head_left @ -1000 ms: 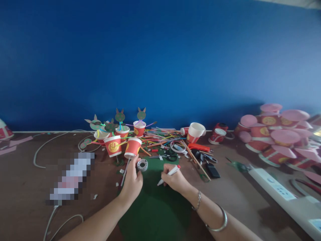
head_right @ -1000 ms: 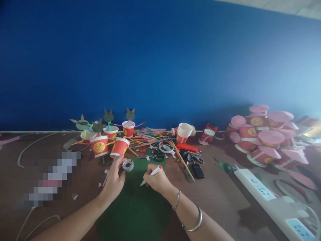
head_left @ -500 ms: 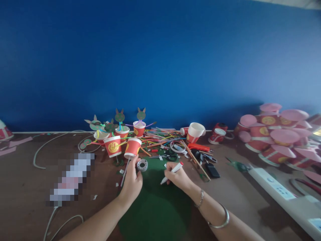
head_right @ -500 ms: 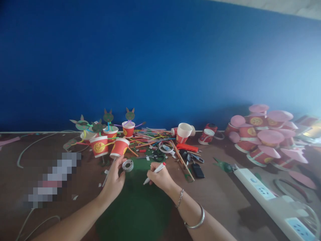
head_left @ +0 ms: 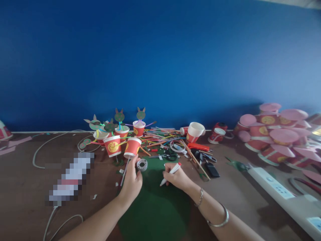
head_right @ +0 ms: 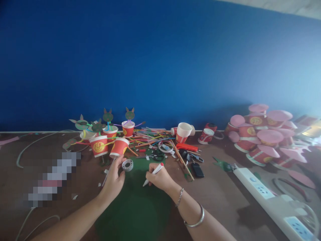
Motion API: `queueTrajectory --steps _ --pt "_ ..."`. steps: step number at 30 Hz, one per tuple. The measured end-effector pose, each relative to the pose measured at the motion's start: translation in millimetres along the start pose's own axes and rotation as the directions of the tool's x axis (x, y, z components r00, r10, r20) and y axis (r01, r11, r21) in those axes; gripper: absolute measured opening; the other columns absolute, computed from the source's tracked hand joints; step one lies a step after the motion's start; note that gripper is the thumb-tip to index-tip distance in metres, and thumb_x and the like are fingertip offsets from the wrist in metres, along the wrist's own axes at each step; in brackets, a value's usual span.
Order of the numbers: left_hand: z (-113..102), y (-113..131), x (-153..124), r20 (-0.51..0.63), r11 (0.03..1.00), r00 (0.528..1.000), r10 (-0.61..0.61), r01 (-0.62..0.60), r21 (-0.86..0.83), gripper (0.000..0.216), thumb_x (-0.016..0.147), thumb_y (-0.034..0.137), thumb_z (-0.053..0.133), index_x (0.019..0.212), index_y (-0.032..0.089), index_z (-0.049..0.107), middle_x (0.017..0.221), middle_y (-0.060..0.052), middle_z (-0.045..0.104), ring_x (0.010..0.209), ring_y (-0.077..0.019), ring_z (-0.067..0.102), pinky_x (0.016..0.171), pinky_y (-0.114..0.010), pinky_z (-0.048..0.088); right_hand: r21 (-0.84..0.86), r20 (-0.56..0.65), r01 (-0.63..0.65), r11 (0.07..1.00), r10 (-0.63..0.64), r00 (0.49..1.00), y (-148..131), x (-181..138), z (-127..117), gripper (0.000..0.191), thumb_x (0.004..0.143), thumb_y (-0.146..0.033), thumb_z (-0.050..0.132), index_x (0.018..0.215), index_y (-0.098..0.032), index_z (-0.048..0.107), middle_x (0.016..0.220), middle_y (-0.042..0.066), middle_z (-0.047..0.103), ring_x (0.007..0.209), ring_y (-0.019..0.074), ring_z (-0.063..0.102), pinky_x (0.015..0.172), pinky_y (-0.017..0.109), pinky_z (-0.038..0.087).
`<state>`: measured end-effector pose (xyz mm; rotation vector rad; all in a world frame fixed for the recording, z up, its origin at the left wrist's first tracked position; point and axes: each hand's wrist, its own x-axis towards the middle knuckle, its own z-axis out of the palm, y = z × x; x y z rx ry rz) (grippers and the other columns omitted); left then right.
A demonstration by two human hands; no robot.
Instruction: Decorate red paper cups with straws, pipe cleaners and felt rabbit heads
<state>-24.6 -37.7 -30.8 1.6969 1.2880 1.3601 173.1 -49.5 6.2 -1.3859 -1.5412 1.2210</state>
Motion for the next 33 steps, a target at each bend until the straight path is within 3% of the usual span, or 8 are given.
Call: queueTrajectory --steps 33 --pt "-0.4 3.4 1.0 0.009 0.999 1.000 0.012 -0.012 0.031 0.057 0.072 0.004 0.043 0.127 0.019 0.040 0.121 -0.012 0.052 0.117 -0.0246 0.050 0.103 -0.047 0.035 -0.014 -0.042 0.009 1.000 -0.009 0.999 5.5 4.0 2.6 0.017 0.063 -0.020 0.050 0.052 -0.021 0.037 0.039 -0.007 0.050 0.039 0.0111 0.056 0.036 0.016 0.030"
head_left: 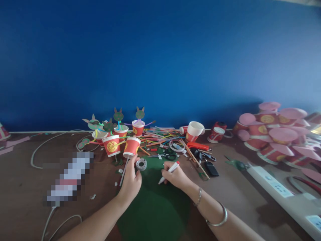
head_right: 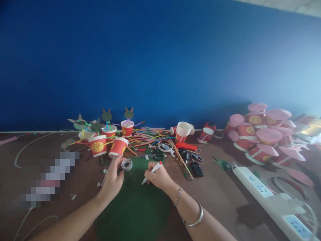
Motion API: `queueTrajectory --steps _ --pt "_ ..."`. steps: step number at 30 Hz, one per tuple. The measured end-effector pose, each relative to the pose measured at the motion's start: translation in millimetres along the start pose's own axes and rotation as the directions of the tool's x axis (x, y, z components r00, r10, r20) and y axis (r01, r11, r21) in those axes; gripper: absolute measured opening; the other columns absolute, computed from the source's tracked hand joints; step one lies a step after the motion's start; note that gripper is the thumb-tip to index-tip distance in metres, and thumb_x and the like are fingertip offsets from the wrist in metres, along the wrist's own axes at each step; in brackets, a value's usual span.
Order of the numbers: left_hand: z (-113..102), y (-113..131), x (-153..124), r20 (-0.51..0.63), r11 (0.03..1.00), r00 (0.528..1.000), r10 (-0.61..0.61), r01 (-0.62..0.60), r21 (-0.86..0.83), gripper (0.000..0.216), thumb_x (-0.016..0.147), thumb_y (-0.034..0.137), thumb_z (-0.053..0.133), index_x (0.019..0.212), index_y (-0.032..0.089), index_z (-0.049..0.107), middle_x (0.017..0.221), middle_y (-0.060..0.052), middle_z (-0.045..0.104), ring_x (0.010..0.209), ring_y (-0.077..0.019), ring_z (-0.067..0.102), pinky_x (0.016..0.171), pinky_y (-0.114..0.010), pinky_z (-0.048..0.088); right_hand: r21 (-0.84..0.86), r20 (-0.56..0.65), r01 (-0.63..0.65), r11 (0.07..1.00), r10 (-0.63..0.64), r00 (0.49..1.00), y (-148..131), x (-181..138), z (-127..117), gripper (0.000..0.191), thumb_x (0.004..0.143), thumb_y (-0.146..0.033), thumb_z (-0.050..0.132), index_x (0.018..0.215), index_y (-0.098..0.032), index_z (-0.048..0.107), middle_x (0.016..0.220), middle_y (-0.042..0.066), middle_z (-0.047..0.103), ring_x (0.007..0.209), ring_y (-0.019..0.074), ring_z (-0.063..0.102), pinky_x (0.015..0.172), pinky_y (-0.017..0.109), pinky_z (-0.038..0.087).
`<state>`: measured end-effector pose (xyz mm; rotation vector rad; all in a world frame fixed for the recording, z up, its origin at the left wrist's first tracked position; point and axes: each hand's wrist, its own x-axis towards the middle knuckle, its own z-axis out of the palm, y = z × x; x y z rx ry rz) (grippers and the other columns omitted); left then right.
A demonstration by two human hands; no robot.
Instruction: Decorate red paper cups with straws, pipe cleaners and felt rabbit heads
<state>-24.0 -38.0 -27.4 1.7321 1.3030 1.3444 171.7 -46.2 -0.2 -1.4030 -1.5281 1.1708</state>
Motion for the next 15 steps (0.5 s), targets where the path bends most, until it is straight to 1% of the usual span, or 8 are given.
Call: queueTrajectory --steps 5,10,15 --pt "0.4 0.3 -0.7 0.001 1.000 1.000 -0.011 0.011 -0.001 0.056 0.072 0.004 0.042 0.127 0.019 0.040 0.123 -0.012 0.051 0.118 -0.0246 0.049 0.103 -0.047 0.035 -0.022 -0.024 0.011 1.000 -0.011 1.000 -1.7 -0.8 0.7 0.017 0.065 -0.020 0.050 0.052 -0.021 0.038 0.040 -0.006 0.051 0.039 0.0102 0.053 0.037 0.016 0.029" --pt "-0.4 1.2 -0.2 0.017 1.000 1.000 -0.019 0.019 0.004 0.057 0.072 0.003 0.041 0.127 0.018 0.039 0.123 -0.012 0.050 0.119 -0.0240 0.048 0.104 -0.047 0.034 -0.035 -0.041 0.022 0.999 -0.023 0.999 -0.1 0.0 1.1 0.018 0.068 -0.021 0.050 0.054 -0.021 0.040 0.041 -0.005 0.053 0.041 0.0105 0.054 0.041 0.017 0.032" --pt "-0.4 2.1 0.1 0.011 1.000 1.000 -0.018 0.018 0.008 0.056 0.072 0.004 0.042 0.126 0.019 0.041 0.122 -0.012 0.051 0.118 -0.0248 0.049 0.104 -0.048 0.035 -0.073 -0.078 0.012 0.997 -0.017 0.997 1.3 1.1 1.6 0.018 0.069 -0.022 0.050 0.055 -0.021 0.039 0.041 -0.005 0.053 0.040 0.0109 0.054 0.040 0.017 0.029"
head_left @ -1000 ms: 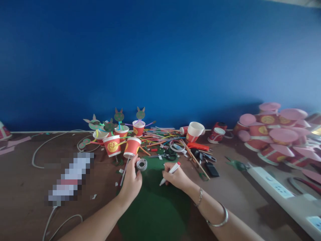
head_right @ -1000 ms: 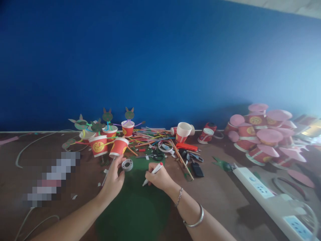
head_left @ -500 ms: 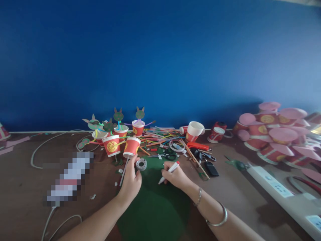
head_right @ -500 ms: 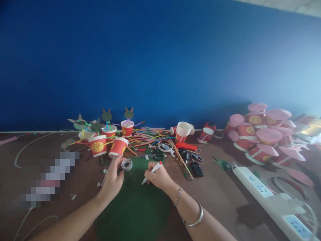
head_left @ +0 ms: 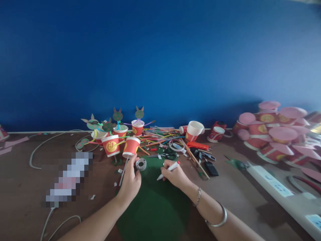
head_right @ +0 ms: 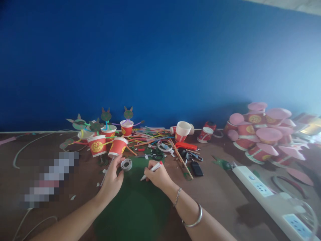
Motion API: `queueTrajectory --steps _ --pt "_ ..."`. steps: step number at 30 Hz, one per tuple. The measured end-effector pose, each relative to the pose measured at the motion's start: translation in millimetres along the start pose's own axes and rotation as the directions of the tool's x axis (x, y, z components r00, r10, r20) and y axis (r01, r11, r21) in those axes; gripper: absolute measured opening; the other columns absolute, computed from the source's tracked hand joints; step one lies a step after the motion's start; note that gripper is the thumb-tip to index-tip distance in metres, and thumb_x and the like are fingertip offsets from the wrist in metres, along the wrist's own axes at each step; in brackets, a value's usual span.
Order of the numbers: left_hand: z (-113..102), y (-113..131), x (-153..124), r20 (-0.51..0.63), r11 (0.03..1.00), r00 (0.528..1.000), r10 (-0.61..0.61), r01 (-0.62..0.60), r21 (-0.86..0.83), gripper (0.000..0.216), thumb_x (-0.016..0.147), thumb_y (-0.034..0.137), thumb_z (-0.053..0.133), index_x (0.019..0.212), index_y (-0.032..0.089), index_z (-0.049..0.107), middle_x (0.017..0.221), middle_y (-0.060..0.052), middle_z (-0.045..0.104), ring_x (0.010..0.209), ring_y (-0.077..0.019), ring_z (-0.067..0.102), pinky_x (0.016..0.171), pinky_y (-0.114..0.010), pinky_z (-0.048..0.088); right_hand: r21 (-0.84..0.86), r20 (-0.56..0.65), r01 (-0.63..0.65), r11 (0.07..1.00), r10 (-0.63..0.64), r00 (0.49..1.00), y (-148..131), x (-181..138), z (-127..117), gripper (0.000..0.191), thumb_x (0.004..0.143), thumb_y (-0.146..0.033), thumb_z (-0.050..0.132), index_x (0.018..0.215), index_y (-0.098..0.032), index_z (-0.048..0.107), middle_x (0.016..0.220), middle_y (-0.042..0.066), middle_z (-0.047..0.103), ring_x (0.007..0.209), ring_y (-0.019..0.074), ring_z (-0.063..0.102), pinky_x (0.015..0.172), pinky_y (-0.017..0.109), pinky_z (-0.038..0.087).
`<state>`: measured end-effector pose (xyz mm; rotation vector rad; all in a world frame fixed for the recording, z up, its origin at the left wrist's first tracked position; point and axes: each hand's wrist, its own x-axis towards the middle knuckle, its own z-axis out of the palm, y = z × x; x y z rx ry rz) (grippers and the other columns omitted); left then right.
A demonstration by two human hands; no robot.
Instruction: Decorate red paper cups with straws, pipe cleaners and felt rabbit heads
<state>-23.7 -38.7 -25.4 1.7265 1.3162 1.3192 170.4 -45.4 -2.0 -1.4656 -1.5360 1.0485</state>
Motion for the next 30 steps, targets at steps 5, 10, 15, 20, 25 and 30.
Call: queueTrajectory --steps 5,10,15,20,25,30 --pt "-0.3 0.1 0.0 0.006 1.000 1.000 0.005 -0.005 -0.004 0.055 0.073 0.004 0.042 0.127 0.019 0.040 0.123 -0.013 0.051 0.118 -0.0250 0.049 0.103 -0.049 0.034 -0.003 -0.029 -0.011 1.000 0.011 1.000 0.6 0.2 0.0 0.017 0.070 -0.023 0.050 0.056 -0.022 0.040 0.042 -0.005 0.053 0.042 0.0117 0.055 0.041 0.018 0.029" --pt "-0.5 -0.8 -0.2 0.006 1.000 1.000 0.012 -0.012 -0.001 0.056 0.073 0.004 0.042 0.126 0.019 0.040 0.122 -0.012 0.051 0.118 -0.0247 0.048 0.104 -0.049 0.034 -0.040 -0.076 0.008 0.999 -0.011 0.997 -0.7 0.2 -1.5 0.021 0.072 -0.026 0.049 0.055 -0.022 0.039 0.044 -0.004 0.054 0.043 0.0110 0.051 0.043 0.019 0.031" --pt "-0.4 0.3 -0.3 0.005 1.000 1.000 0.008 -0.008 -0.015 0.056 0.073 0.004 0.042 0.127 0.020 0.040 0.123 -0.012 0.051 0.119 -0.0242 0.048 0.104 -0.048 0.034 -0.067 -0.102 0.022 0.997 -0.029 0.994 -5.2 -0.7 -3.3 0.022 0.074 -0.027 0.049 0.055 -0.022 0.040 0.047 -0.002 0.057 0.047 0.0115 0.050 0.045 0.020 0.032" --pt "-0.5 0.5 -0.5 0.003 1.000 1.000 0.010 -0.010 -0.008 0.057 0.073 0.004 0.043 0.128 0.020 0.040 0.123 -0.012 0.051 0.119 -0.0244 0.048 0.104 -0.048 0.034 -0.071 -0.102 0.012 0.997 -0.020 0.995 -7.4 -1.3 -3.7 0.023 0.073 -0.027 0.050 0.054 -0.022 0.039 0.047 -0.002 0.056 0.048 0.0119 0.050 0.045 0.021 0.033" --pt "-0.6 0.5 -0.5 0.010 1.000 1.000 -0.002 0.002 -0.005 0.057 0.073 0.003 0.042 0.128 0.020 0.040 0.123 -0.012 0.051 0.119 -0.0246 0.048 0.105 -0.048 0.033 -0.083 -0.103 0.010 0.997 -0.019 0.995 -7.1 -1.6 -3.3 0.022 0.072 -0.026 0.050 0.054 -0.022 0.039 0.047 -0.002 0.056 0.047 0.0114 0.047 0.044 0.020 0.032" --pt "-0.9 1.4 -0.1 0.014 1.000 1.000 -0.001 0.001 -0.001 0.058 0.072 0.002 0.042 0.128 0.019 0.040 0.123 -0.012 0.051 0.120 -0.0244 0.047 0.105 -0.049 0.033 -0.087 -0.105 -0.003 0.996 -0.006 0.994 -7.5 -1.8 -3.5 0.023 0.073 -0.027 0.051 0.054 -0.022 0.039 0.047 -0.002 0.057 0.047 0.0114 0.048 0.045 0.020 0.032"
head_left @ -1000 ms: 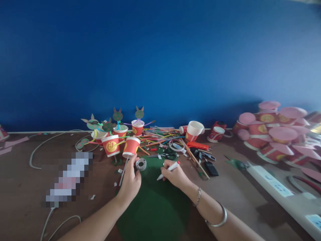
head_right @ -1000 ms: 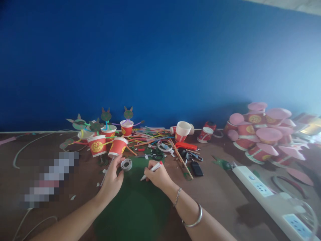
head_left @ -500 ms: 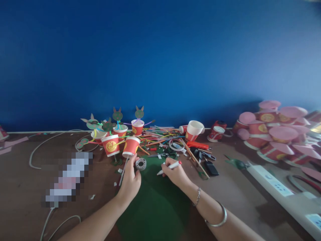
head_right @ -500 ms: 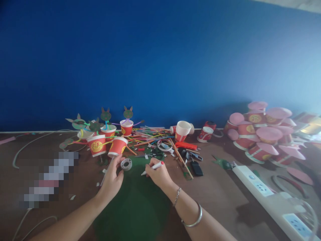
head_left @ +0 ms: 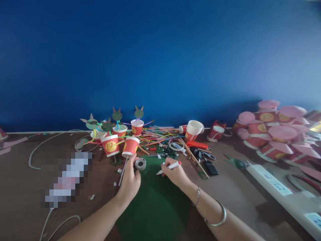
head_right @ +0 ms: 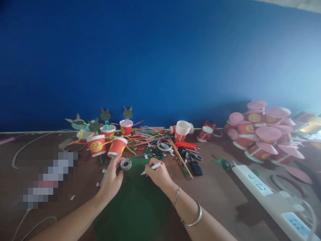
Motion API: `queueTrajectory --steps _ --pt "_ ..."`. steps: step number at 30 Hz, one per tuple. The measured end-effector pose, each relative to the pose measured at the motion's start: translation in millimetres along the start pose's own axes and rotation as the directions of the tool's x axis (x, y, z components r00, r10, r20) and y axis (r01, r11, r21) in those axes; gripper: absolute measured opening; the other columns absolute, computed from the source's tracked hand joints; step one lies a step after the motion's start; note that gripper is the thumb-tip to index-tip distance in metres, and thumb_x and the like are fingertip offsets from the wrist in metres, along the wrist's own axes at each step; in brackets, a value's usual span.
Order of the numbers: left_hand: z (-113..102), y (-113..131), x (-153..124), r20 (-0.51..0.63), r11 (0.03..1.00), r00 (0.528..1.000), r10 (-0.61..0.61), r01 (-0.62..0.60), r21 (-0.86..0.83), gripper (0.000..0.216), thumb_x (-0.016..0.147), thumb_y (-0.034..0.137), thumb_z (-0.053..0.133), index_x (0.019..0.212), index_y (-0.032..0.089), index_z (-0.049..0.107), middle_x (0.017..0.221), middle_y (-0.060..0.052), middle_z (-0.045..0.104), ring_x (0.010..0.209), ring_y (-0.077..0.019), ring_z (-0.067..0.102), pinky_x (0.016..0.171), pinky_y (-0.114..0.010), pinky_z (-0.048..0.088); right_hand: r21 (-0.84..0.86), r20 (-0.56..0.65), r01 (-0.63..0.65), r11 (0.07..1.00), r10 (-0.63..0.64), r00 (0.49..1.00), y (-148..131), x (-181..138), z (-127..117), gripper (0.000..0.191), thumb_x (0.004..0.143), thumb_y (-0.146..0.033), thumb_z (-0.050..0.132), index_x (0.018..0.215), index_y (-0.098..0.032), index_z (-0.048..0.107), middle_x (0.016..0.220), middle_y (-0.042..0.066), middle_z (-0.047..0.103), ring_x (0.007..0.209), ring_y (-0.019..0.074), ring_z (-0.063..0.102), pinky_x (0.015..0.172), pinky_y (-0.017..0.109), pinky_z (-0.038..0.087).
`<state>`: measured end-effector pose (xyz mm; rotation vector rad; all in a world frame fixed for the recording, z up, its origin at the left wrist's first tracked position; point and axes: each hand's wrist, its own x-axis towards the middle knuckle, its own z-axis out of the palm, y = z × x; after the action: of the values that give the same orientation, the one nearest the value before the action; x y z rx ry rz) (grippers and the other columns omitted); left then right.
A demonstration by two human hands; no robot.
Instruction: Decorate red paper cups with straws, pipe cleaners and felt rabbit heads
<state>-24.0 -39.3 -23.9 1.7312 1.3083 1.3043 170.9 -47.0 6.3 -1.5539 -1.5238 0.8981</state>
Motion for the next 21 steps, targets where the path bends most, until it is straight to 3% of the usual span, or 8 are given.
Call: queueTrajectory --steps 21 --pt "0.4 -2.6 -0.7 -0.014 1.000 1.000 0.020 -0.020 -0.015 0.058 0.073 0.004 0.043 0.128 0.021 0.040 0.122 -0.011 0.052 0.119 -0.0243 0.048 0.105 -0.049 0.033 0.018 -0.010 -0.007 1.000 0.007 1.000 2.4 1.3 0.6 0.018 0.066 -0.020 0.049 0.052 -0.022 0.038 0.043 -0.004 0.053 0.042 0.0100 0.046 0.040 0.019 0.029"
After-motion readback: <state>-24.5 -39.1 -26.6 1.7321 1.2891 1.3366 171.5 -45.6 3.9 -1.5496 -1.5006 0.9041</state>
